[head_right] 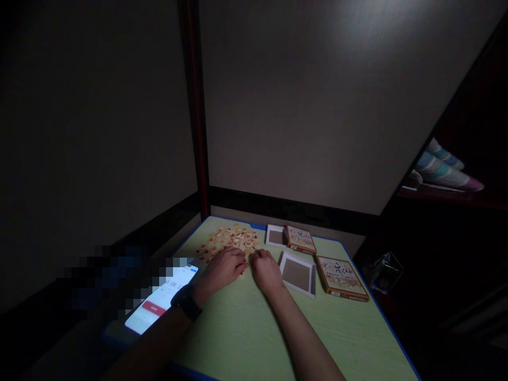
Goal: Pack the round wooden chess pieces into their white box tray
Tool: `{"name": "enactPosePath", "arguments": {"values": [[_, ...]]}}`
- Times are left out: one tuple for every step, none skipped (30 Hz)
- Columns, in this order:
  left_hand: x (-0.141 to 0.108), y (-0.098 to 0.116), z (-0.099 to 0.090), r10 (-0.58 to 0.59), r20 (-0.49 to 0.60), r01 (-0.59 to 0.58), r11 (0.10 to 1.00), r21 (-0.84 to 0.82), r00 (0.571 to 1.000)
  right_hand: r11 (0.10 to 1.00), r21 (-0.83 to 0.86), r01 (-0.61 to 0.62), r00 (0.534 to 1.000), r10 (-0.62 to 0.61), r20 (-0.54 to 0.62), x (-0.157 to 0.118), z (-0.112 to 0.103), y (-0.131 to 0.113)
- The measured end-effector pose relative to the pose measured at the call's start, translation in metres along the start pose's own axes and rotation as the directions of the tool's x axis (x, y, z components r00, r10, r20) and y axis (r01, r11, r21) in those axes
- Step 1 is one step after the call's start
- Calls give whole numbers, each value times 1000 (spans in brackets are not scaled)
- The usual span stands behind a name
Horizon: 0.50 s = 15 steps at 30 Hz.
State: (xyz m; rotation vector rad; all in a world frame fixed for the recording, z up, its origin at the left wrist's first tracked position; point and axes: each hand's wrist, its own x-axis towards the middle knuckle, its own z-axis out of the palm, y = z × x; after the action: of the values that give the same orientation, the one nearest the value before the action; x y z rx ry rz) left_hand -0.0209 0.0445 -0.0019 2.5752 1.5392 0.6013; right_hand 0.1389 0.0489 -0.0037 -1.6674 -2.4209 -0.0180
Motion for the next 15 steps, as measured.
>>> {"name": "enactPosePath", "arguments": {"values": [[-1,0,0,7,-3,-7,1000,-3,1000,1000,25,13,1000,-13,-6,0,1,0],[-1,-1,0,14,-11,-14,1000,-3,1000,998,56,23,1000,-22,-12,-1,1,1],[-1,-2,1,21,-23,-21,1000,-1,1000,995,95,25,1000,-23,-19,-1,2,2],[-1,-2,1,29,-36,-29,1000,3,999,989,145,21,999,-17,-27,-1,3,3],[-1,-3,2,39,-45,-38,999,11,998,978,208,11,999,-4,-34,-1,5,5],[-1,-4,3,46,-48,-45,999,22,998,962,273,0,999,12,-40,0,6,6],[-1,-5,3,51,-44,-49,998,38,998,943,331,-10,999,26,-44,1,6,7],[-1,-6,4,54,-32,-52,997,59,998,926,377,-19,998,40,-47,2,7,8],[-1,-6,4,51,-18,-50,995,82,999,914,406,-25,998,49,-50,4,7,9],[-1,-6,4,43,-6,-42,994,105,999,908,419,-28,997,54,-50,6,8,9],[-1,-6,4,31,4,-31,992,126,1000,907,420,-30,997,57,-51,7,8,9],[-1,-6,3,17,12,-19,990,143,1000,908,417,-31,997,58,-54,9,8,9],[-1,-6,3,4,18,-7,988,155,1000,909,416,-31,997,60,-58,11,8,8],[-1,-5,2,-11,23,7,987,162,1000,910,414,-31,996,62,-62,12,9,6],[-1,-5,1,-23,24,19,986,168,999,910,413,-29,996,62,-68,14,10,5]]}}
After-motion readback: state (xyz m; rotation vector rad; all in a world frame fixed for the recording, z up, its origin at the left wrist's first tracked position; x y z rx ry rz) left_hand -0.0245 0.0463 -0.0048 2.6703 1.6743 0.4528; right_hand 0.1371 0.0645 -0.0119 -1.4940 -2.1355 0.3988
